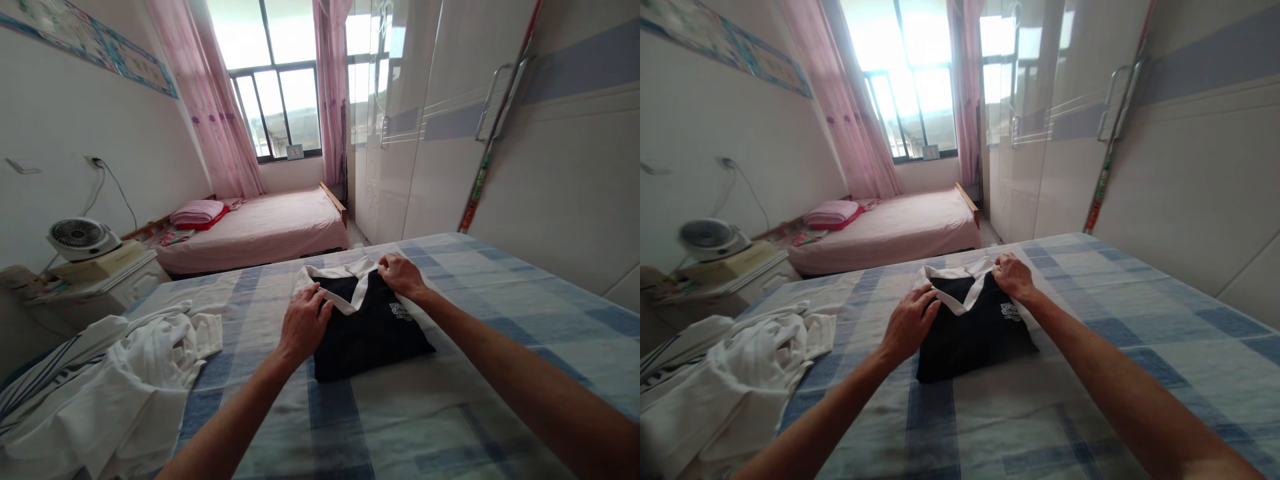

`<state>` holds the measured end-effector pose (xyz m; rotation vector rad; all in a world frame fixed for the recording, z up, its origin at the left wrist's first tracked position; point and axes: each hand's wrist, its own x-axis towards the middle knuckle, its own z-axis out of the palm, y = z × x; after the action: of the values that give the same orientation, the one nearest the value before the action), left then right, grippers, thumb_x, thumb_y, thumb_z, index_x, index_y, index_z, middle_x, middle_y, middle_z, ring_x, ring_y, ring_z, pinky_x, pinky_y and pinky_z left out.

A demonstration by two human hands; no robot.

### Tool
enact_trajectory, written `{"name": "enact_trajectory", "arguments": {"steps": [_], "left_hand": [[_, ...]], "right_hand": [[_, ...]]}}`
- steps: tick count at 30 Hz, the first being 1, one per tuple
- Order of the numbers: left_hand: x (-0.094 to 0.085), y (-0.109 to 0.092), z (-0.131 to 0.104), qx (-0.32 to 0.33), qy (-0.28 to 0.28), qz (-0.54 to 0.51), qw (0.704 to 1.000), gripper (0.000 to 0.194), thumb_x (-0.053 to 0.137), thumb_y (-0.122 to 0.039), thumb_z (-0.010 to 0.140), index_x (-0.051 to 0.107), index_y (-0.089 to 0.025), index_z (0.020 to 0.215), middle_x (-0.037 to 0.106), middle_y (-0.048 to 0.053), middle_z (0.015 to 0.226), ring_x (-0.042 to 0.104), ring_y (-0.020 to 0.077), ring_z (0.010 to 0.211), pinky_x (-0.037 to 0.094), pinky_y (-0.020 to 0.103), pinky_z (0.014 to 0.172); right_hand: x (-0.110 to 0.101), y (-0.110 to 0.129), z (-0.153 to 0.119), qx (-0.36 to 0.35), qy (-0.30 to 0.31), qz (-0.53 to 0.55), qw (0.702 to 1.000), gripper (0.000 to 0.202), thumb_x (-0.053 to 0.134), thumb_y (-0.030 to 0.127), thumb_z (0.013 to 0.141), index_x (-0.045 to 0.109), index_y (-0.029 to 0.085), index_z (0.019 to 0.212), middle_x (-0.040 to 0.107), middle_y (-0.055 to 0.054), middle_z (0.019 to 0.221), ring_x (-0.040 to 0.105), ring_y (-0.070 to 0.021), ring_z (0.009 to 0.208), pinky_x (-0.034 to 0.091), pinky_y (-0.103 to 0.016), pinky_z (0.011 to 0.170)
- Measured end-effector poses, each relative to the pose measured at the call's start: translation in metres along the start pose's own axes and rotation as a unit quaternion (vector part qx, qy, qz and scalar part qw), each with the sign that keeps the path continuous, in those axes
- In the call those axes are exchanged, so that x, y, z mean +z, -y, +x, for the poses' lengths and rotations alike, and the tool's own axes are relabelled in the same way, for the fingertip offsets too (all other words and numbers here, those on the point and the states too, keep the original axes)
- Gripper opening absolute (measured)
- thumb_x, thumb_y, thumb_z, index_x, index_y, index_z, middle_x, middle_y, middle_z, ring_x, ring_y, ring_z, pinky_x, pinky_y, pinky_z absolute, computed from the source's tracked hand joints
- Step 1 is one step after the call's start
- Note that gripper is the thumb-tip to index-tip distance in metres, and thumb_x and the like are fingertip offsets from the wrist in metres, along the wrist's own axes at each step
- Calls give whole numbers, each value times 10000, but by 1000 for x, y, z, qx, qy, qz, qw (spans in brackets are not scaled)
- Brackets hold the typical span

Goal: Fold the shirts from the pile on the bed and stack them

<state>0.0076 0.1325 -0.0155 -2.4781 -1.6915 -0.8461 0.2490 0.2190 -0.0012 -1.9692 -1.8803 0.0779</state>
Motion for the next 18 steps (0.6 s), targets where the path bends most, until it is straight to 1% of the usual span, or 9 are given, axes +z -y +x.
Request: {"name": "enact_trajectory", "arguments": {"steps": [2,5,6,8,10,12,14,16,18], "left_hand": [[11,-5,7,5,-11,-2,1000,420,432,-370,922,550,-179,1277,449,119,1419,360,263,1339,279,441,1110],[34,-15,0,36,46,-9,998,493,470,-465,893,480,-269,1345,384,87,1472,276,313,1380,219,559,1102],[40,-18,-4,40,68,-12,997,499,463,-495,889,471,-300,1348,384,74,1474,276,323,1378,210,591,1090],[47,-21,-11,30,94,-18,995,500,435,-528,891,465,-326,1347,392,62,1471,283,330,1373,206,615,1077],[49,-22,-14,20,98,-21,995,507,424,-539,890,462,-326,1349,387,59,1474,274,328,1377,197,610,1082],[47,-22,-14,17,96,-25,995,509,423,-544,889,467,-322,1345,385,59,1476,269,328,1379,189,605,1088],[45,-21,-13,15,91,-33,995,520,419,-546,889,452,-322,1357,387,61,1474,272,329,1376,188,604,1088],[43,-21,-12,14,85,-43,995,548,418,-544,889,402,-325,1392,383,65,1476,277,328,1374,188,600,1089],[43,-21,-13,13,78,-52,996,578,429,-533,888,344,-332,1424,358,70,1490,278,327,1374,185,599,1090]], "right_hand": [[8,18,12,-5,12,10,1000,368,446,394,856,640,156,1059,631,-115,1143,581,-198,1050,408,-269,865],[29,44,26,28,37,12,999,582,558,551,755,639,82,1090,623,-198,1141,593,-284,1047,436,-348,860],[36,50,30,40,41,11,998,616,602,544,723,634,60,1103,608,-227,1159,587,-315,1061,437,-377,866],[46,57,35,57,44,16,997,552,651,441,709,642,47,1095,595,-257,1171,575,-347,1086,431,-413,883],[49,54,41,64,44,32,996,392,631,324,736,675,70,1030,627,-247,1116,581,-345,1083,429,-419,891],[46,46,45,66,45,63,995,276,593,271,764,695,108,961,673,-207,1017,609,-317,1040,446,-398,875],[41,34,48,60,38,106,992,264,528,275,817,680,143,989,695,-155,973,638,-265,980,476,-351,833],[37,21,46,52,21,158,986,303,432,274,878,630,171,1083,698,-110,997,655,-206,922,503,-299,777],[37,9,42,54,2,206,977,308,383,237,896,592,177,1113,697,-87,1011,662,-171,874,519,-266,733]]}}
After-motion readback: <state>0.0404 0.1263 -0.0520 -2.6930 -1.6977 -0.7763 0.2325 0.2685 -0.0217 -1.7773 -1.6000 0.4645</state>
